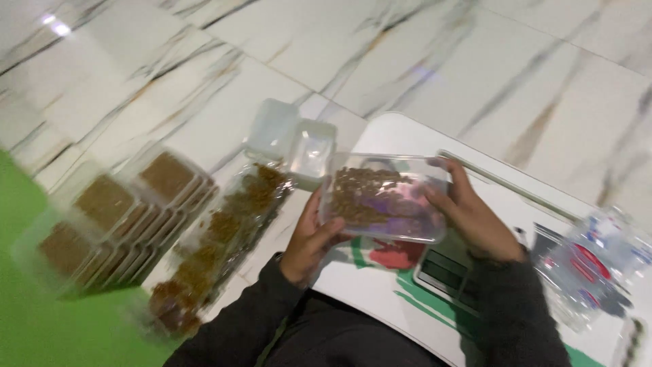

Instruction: Scooping dry food items into plastic containers, weighing them on a digital scale, and stacking the containers.

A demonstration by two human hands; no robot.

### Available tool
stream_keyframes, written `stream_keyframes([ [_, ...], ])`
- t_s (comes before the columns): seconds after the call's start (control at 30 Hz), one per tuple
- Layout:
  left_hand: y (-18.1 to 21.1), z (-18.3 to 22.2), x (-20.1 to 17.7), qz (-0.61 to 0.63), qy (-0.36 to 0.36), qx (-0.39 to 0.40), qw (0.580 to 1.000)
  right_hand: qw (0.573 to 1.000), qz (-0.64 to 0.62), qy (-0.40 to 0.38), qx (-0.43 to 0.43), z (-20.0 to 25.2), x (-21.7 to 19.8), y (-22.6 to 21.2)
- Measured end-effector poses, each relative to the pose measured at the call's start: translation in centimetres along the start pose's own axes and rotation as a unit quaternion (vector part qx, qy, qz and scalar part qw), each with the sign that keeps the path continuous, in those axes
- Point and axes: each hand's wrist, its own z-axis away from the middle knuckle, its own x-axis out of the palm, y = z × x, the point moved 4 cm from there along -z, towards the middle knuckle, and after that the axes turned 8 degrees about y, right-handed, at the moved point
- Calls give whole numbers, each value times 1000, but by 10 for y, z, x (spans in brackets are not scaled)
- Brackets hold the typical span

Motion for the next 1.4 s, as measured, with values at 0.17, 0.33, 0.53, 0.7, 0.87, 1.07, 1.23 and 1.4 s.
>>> stream_keyframes([
  [0.17,-6,-6,-22,87,32,-30,995,989,-25,22,141,20,31,-36],
  [0.33,-43,7,1,152,-74,-43,985,995,11,63,79,27,61,-31],
  [0.53,-46,27,9,52,-27,-57,997,998,18,54,-34,36,96,-6],
  [0.7,-24,5,-27,-6,-35,12,999,999,30,18,-32,31,108,11],
  [0.87,13,-16,-106,109,212,-54,970,999,-23,3,37,24,126,34],
  [1.07,16,-61,-260,146,287,24,946,998,51,7,41,23,135,63],
  [1.23,30,-58,-330,145,340,36,928,998,54,13,44,19,133,70],
  [1.4,20,-56,-372,238,373,63,895,997,55,12,47,20,132,71],
])
